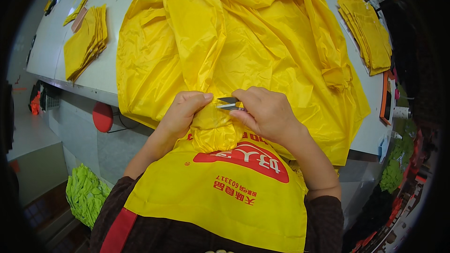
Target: The person unfolds a yellow raincoat on a white table, smooths the fabric, and folds it into a compact rectangle. The person then places the folded raincoat on a stack of similar yellow items on the table.
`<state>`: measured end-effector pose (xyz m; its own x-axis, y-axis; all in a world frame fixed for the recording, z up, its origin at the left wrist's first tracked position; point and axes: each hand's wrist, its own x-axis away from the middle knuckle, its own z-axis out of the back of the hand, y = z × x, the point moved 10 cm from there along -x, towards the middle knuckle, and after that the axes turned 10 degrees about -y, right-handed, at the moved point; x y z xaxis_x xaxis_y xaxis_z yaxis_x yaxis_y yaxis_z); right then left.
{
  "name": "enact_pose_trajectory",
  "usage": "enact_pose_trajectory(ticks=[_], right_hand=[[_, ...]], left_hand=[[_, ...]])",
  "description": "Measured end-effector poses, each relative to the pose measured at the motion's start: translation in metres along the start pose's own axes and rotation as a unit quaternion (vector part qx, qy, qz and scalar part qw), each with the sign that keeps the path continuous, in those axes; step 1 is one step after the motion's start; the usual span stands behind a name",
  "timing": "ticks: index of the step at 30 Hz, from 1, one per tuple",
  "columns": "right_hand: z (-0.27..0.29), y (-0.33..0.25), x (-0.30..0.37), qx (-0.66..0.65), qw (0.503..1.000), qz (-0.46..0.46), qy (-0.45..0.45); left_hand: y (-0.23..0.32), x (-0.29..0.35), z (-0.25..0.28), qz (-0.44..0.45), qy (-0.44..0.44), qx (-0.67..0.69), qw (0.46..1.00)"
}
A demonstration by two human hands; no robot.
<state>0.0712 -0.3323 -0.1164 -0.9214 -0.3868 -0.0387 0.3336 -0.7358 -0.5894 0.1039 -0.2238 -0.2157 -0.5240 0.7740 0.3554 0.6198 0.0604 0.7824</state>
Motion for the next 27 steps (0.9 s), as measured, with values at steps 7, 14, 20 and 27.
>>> enact_pose_trajectory(ticks=[7, 14, 20, 27], right_hand=[[-0.002, -0.001, -0.002, 0.062, 0.998, 0.026, 0.014], [-0.003, 0.000, -0.002, 0.051, 0.998, 0.030, 0.014], [-0.005, -0.005, -0.005, 0.047, 0.998, 0.044, 0.026], [-0.005, -0.013, -0.003, 0.083, 0.992, 0.082, 0.038]], left_hand=[[-0.001, 0.000, 0.001, -0.003, 0.008, 0.014, 1.000], [-0.004, -0.002, 0.003, 0.010, -0.009, 0.012, 1.000], [0.000, 0.000, -0.004, 0.012, -0.013, 0.040, 0.999], [-0.010, -0.003, 0.002, 0.032, -0.020, 0.049, 0.998]])
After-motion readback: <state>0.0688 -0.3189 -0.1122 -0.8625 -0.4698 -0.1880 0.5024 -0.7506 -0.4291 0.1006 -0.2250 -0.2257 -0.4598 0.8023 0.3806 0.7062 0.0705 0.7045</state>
